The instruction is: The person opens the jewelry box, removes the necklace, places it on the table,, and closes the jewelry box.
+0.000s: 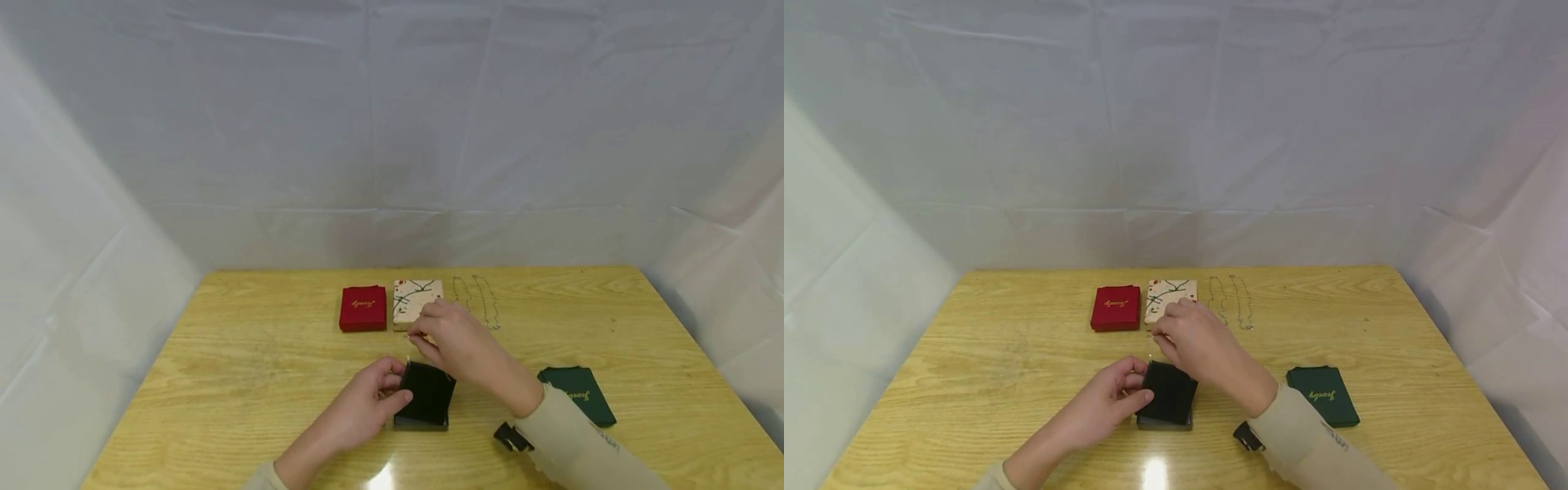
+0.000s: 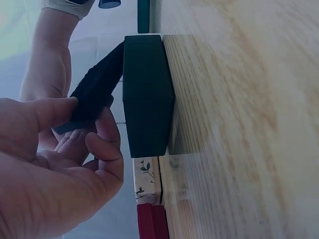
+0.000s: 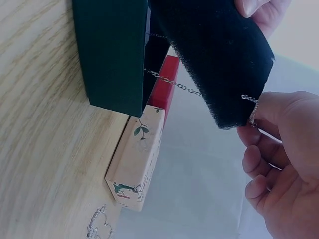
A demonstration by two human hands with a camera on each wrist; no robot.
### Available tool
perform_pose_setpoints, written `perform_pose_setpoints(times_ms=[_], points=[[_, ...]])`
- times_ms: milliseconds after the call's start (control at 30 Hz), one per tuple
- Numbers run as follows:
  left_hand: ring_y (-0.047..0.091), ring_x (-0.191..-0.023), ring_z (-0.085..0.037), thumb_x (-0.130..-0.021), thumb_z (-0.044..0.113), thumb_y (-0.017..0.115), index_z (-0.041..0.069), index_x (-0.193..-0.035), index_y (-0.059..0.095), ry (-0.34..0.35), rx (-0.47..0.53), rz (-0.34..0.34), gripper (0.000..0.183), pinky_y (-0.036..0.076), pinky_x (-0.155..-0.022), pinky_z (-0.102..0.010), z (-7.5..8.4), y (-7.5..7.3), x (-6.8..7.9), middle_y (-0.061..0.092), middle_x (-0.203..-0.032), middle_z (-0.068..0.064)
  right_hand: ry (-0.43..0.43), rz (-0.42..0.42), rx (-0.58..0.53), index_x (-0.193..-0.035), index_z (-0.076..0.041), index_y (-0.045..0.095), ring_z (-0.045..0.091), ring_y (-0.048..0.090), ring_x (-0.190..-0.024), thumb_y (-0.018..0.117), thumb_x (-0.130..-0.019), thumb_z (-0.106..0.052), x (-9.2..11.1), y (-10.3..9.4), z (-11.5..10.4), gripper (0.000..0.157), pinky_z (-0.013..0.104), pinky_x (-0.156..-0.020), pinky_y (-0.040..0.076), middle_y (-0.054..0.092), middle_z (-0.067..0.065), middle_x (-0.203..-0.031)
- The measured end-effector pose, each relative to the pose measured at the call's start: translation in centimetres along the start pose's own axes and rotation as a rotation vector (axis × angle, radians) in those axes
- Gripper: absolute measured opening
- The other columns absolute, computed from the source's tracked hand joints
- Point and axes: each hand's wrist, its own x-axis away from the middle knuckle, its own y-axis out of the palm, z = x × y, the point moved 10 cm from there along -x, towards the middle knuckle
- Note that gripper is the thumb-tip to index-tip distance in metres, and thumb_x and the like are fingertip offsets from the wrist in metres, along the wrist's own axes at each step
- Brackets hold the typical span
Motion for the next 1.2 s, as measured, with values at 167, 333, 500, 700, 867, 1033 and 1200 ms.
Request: perform_pose_setpoints(times_ms=[167,333,500,700,867,1033,1200], points=[[0.072,-0.099,-0.021,-0.105,0.012,0.066,-0.001,-0.127,0.059,-0.001,-0.017,0.006,0.026,0.059,-0.079,-0.033,0.1,-0.1,0.0,0.076,-0.118,-0.011,0.023,-0.022,0.006,-0.100,-0.012,0.082,0.017,0.062,-0.085,0.080,-0.097,-0.017,0.0,0.4,0.5,0.006,0.034,-0.076,0.056,0.070,-0.001,-0.094],[0.070,-0.100,-0.020,-0.105,0.013,0.067,0.000,-0.127,0.060,0.004,-0.040,0.014,0.027,0.057,-0.078,-0.030,0.1,-0.2,0.0,0.076,-0.117,-0.009,0.046,-0.039,0.008,-0.100,-0.012,0.083,0.017,0.062,-0.084,0.080,-0.097,-0.018,0.0,0.8,0.9,0.007,0.034,-0.076,0.056,0.070,-0.002,-0.093],[0.069,-0.097,-0.020,-0.104,0.013,0.068,0.001,-0.127,0.061,0.008,-0.054,0.020,0.027,0.056,-0.075,-0.029,0.1,-0.3,0.0,0.076,-0.115,-0.007,0.090,-0.051,-0.017,-0.099,-0.012,0.083,0.016,0.064,-0.085,0.080,-0.096,-0.016,0.2,0.9,1.5,0.006,0.034,-0.077,0.057,0.072,-0.002,-0.093],[0.067,-0.097,-0.019,-0.104,0.014,0.068,0.002,-0.126,0.062,-0.001,-0.062,0.023,0.025,0.055,-0.075,-0.029,0.1,-0.4,0.0,0.076,-0.115,-0.006,0.148,-0.052,-0.049,-0.098,-0.011,0.083,0.015,0.066,-0.086,0.080,-0.096,-0.016,0.7,0.9,2.4,0.005,0.033,-0.077,0.058,0.072,-0.002,-0.094],[0.067,-0.097,-0.019,-0.104,0.013,0.068,0.003,-0.126,0.063,0.009,-0.069,0.037,0.025,0.054,-0.074,-0.029,0.2,-0.6,0.0,0.077,-0.115,-0.006,0.215,-0.070,-0.100,-0.100,-0.010,0.082,0.013,0.064,-0.086,0.080,-0.096,-0.014,1.1,1.0,3.4,0.006,0.031,-0.076,0.057,0.070,-0.004,-0.093],[0.067,-0.095,-0.020,-0.104,0.012,0.068,0.001,-0.129,0.061,0.008,-0.050,0.052,0.029,0.056,-0.071,-0.029,0.1,-0.8,0.0,0.076,-0.115,-0.007,0.303,-0.090,-0.194,-0.101,-0.010,0.081,0.013,0.064,-0.087,0.077,-0.098,-0.012,1.9,1.1,4.7,0.005,0.032,-0.078,0.057,0.068,-0.007,-0.093],[0.066,-0.091,-0.020,-0.103,0.014,0.069,0.001,-0.129,0.060,-0.003,-0.064,0.065,0.030,0.055,-0.068,-0.030,0.0,-1.0,0.0,0.076,-0.114,-0.007,0.329,-0.090,-0.245,-0.102,-0.011,0.080,0.008,0.062,-0.086,0.074,-0.100,-0.010,2.5,0.5,5.3,0.006,0.030,-0.077,0.057,0.066,-0.009,-0.092]])
